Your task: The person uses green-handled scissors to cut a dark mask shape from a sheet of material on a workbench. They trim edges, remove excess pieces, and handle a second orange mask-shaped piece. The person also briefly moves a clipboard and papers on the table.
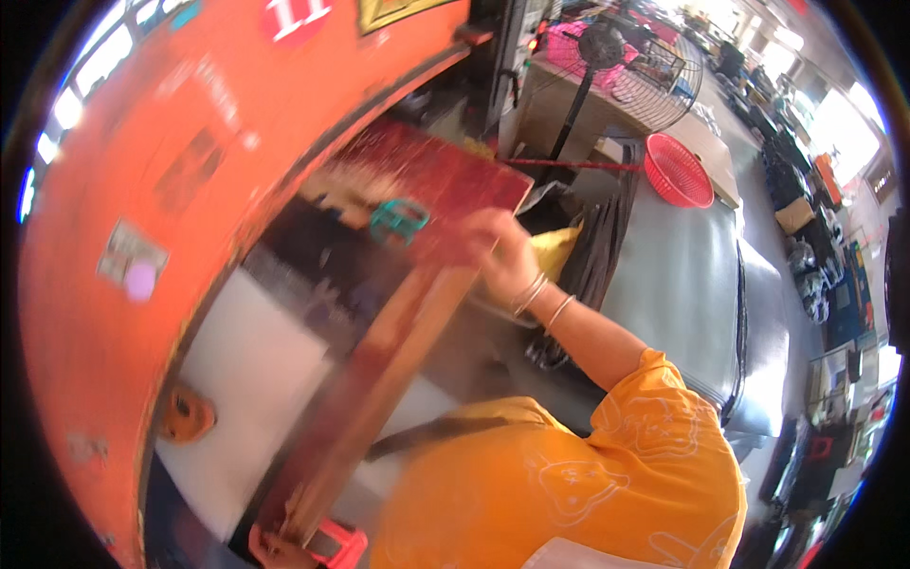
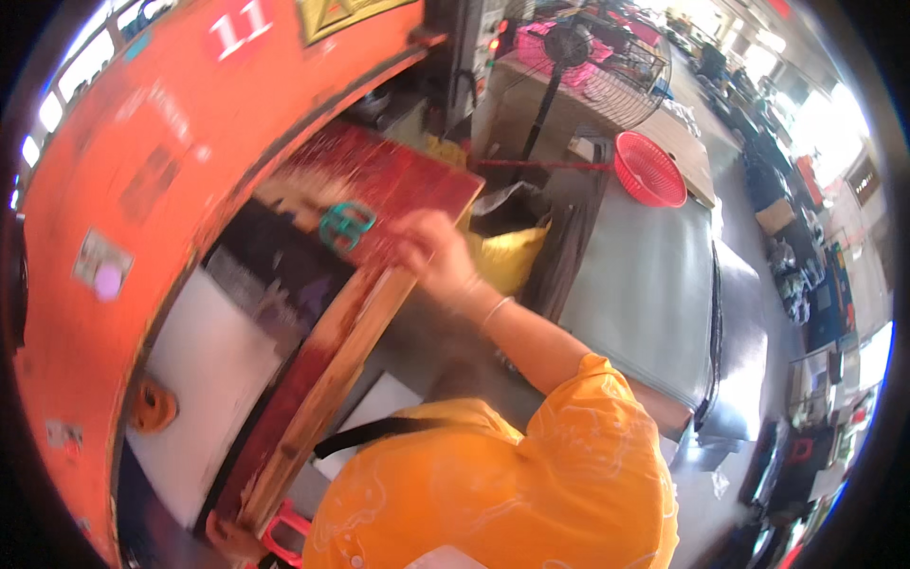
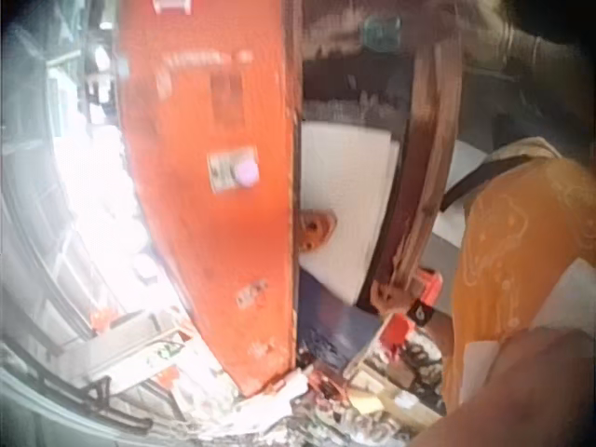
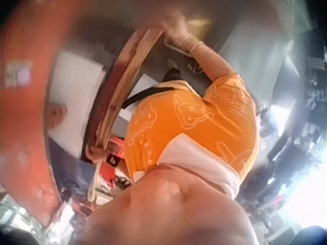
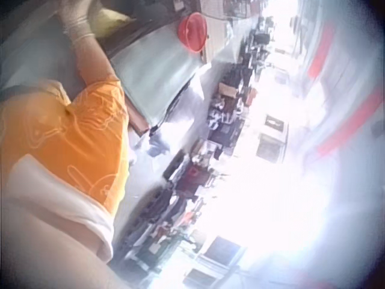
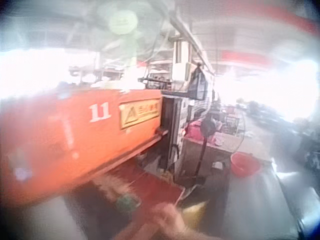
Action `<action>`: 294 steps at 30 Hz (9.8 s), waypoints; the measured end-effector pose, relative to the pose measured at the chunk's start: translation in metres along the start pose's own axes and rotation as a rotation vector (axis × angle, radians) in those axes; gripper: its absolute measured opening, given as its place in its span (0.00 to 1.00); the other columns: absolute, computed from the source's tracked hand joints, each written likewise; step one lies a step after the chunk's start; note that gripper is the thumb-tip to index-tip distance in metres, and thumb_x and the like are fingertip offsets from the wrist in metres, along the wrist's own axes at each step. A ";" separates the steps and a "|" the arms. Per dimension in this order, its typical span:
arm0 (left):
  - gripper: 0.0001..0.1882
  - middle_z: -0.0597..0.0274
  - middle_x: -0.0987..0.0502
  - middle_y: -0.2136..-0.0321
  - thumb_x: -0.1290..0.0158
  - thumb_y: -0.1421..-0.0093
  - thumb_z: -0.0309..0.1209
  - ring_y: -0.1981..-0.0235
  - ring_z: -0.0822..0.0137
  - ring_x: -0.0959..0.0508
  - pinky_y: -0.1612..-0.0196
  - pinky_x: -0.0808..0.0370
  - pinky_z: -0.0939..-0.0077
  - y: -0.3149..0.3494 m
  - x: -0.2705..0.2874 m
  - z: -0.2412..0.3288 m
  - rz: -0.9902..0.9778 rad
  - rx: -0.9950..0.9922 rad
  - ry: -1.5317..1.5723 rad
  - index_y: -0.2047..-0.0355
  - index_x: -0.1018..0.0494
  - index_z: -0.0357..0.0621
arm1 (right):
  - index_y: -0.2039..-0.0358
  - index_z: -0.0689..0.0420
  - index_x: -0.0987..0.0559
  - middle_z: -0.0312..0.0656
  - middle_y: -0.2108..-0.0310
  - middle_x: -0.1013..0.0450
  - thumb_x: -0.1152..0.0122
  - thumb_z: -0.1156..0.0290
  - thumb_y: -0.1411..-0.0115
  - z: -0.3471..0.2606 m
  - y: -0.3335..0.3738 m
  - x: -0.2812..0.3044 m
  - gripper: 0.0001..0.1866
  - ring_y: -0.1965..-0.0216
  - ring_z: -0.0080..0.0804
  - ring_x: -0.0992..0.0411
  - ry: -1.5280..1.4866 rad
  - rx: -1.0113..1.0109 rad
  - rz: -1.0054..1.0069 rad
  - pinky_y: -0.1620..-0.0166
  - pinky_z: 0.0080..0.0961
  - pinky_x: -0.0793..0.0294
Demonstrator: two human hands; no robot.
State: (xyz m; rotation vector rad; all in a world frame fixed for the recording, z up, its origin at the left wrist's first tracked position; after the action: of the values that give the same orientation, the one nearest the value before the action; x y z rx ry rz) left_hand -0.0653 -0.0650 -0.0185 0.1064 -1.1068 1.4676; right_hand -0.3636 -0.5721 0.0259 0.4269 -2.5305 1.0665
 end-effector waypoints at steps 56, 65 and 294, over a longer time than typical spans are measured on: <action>0.26 0.49 0.29 0.53 0.55 0.38 0.49 0.48 0.49 0.33 0.45 0.39 0.54 -0.108 -0.242 0.202 0.308 -0.309 -0.412 0.52 0.30 0.39 | 0.66 0.65 0.24 0.35 0.74 0.27 0.47 0.68 0.38 0.482 -0.297 0.092 0.11 0.72 0.19 0.33 -0.424 -0.652 0.850 0.64 0.18 0.34; 0.18 0.51 0.29 0.54 0.51 0.40 0.38 0.50 0.51 0.32 0.46 0.38 0.57 -0.105 -0.241 0.215 0.289 -0.267 -0.340 0.54 0.29 0.41 | 0.67 0.51 0.21 0.37 0.61 0.28 0.43 0.71 0.52 0.311 -0.232 0.061 0.10 0.56 0.40 0.33 0.454 0.101 -0.247 0.51 0.34 0.34; 0.23 0.65 0.25 0.78 0.51 0.41 0.29 0.80 0.79 0.31 0.78 0.34 0.84 -0.112 0.130 -0.253 -0.344 0.418 0.295 0.45 0.34 0.42 | 0.48 0.63 0.31 0.58 0.55 0.28 0.39 0.61 0.46 -0.147 0.041 -0.151 0.28 0.52 0.54 0.30 0.368 -0.053 -0.425 0.49 0.39 0.32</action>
State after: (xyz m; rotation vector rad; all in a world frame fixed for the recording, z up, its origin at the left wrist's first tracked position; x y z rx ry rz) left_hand 0.1230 0.1758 -0.0103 0.3445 -0.5032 1.3296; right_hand -0.2149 -0.4172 0.0297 0.6514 -2.0199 0.8241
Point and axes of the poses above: each hand's wrist, its own y-axis away from the middle knuckle, its own x-axis out of the back of the hand, z = x × y, the point moved 5 cm from there along -y, towards the middle knuckle
